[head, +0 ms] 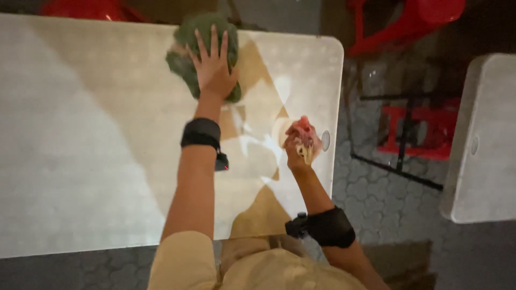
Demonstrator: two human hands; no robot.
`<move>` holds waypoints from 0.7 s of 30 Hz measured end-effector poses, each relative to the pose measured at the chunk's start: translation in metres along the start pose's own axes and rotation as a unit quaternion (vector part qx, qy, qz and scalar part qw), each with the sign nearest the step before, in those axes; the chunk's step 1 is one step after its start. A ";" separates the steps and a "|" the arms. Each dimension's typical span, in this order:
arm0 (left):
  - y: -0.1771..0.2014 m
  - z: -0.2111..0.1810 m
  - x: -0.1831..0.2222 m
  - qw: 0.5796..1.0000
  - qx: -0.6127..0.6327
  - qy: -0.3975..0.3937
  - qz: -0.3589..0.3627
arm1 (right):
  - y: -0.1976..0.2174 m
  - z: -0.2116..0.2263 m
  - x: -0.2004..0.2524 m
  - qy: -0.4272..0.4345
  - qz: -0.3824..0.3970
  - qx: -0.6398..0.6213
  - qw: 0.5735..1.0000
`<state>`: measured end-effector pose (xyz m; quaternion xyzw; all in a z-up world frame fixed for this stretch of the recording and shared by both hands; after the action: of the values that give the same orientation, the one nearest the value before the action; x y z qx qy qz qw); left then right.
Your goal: Spray and wipe a table clean using a spray bottle and a cloth.
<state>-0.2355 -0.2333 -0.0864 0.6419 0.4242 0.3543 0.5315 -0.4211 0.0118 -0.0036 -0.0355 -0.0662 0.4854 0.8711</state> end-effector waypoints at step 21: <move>0.060 -0.103 0.373 0.923 0.029 -0.286 0.255 | 0.019 0.046 0.017 0.108 0.138 0.040 0.984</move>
<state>-0.1739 0.1456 -0.0064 0.8172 0.0864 0.2670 0.5034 -0.4353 0.0359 0.0407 -0.0619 0.0528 0.5966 0.7984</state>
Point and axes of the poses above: each hand's wrist, its own x-axis away from the middle knuckle, its own y-axis out of the back of the hand, z = x × y, the point moved 1 cm from there along -x, towards the middle knuckle, and after that the axes turned 7 degrees about z, right-handed, at the moved point
